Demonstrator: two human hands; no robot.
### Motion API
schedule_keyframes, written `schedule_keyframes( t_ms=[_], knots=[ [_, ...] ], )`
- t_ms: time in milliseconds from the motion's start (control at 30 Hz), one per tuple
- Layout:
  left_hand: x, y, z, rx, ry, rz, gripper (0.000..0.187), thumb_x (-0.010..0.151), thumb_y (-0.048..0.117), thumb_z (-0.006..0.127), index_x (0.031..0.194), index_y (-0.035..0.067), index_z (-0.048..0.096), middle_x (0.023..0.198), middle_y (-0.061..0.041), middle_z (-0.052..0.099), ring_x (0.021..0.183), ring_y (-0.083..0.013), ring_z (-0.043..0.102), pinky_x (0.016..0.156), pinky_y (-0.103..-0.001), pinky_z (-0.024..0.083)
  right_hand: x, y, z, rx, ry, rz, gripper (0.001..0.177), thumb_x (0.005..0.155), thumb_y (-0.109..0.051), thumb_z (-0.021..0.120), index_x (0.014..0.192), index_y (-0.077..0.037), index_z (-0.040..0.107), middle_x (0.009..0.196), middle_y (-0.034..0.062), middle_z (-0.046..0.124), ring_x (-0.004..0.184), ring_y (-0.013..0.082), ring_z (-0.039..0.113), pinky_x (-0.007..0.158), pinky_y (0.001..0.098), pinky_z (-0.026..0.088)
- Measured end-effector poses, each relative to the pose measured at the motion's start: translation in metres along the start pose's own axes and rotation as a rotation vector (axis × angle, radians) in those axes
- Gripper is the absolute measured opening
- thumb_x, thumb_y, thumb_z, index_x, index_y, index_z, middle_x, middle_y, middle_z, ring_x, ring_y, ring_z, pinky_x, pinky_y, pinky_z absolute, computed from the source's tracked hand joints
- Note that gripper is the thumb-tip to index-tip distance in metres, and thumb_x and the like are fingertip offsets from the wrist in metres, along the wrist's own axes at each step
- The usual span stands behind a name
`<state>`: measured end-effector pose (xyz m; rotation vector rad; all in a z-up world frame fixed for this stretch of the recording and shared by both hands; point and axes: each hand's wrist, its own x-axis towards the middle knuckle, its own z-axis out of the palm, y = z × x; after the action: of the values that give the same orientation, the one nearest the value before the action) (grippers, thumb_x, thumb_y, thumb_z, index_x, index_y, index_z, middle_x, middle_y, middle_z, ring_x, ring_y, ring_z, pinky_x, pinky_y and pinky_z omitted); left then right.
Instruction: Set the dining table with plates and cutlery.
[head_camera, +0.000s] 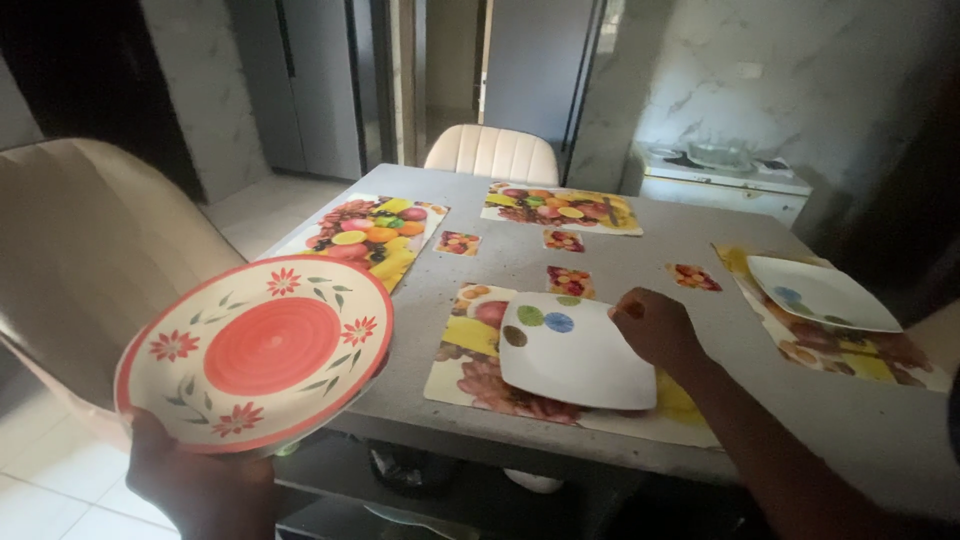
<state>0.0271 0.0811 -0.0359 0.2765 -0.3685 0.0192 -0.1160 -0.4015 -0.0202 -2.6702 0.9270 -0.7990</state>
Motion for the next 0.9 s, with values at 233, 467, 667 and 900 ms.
schedule_keyframes(
  t_ms=[233,467,667,900],
  knots=[
    [0.021,0.026,-0.028,0.093,0.078,0.025,0.058,0.109,0.036,0.032,0.152,0.001,0.046,0.152,-0.014,0.059,0.138,-0.0267,0.061,0.113,-0.048,0.05,-0.005,-0.116,0.004,0.574,-0.263,0.043,0.028,0.089,-0.031,0.074,0.096,-0.004,0.072,0.081,0.0073,0.075,0.07,0.0176,0.07,0.066,0.0352,0.06],
    [0.046,0.051,-0.033,0.18,0.211,0.04,0.056,0.106,0.037,0.028,0.147,0.004,0.046,0.149,-0.013,0.055,0.138,-0.0293,0.055,0.116,-0.052,0.044,-0.038,-0.261,0.025,0.995,-0.517,0.055,0.029,0.093,-0.03,0.07,0.108,-0.004,0.072,0.09,0.0077,0.074,0.074,0.0151,0.067,0.065,0.0324,0.055],
    [0.06,0.07,-0.051,0.184,0.276,0.079,0.055,0.107,0.035,0.031,0.145,-0.001,0.046,0.146,-0.018,0.057,0.136,-0.0309,0.057,0.115,-0.052,0.045,-0.042,-0.339,0.074,0.996,-0.494,0.051,0.043,0.092,-0.04,0.068,0.117,-0.006,0.071,0.098,0.0088,0.077,0.082,0.0164,0.071,0.07,0.0328,0.06],
    [0.065,0.105,-0.026,0.158,0.43,-0.007,0.058,0.105,0.039,0.029,0.144,0.001,0.047,0.136,-0.021,0.062,0.127,-0.0333,0.062,0.107,-0.053,0.049,-0.045,-0.409,0.114,0.701,-0.379,-0.059,0.043,0.089,-0.044,0.071,0.107,-0.006,0.077,0.074,0.0104,0.076,0.062,0.0166,0.068,0.061,0.0324,0.055]
  ],
)
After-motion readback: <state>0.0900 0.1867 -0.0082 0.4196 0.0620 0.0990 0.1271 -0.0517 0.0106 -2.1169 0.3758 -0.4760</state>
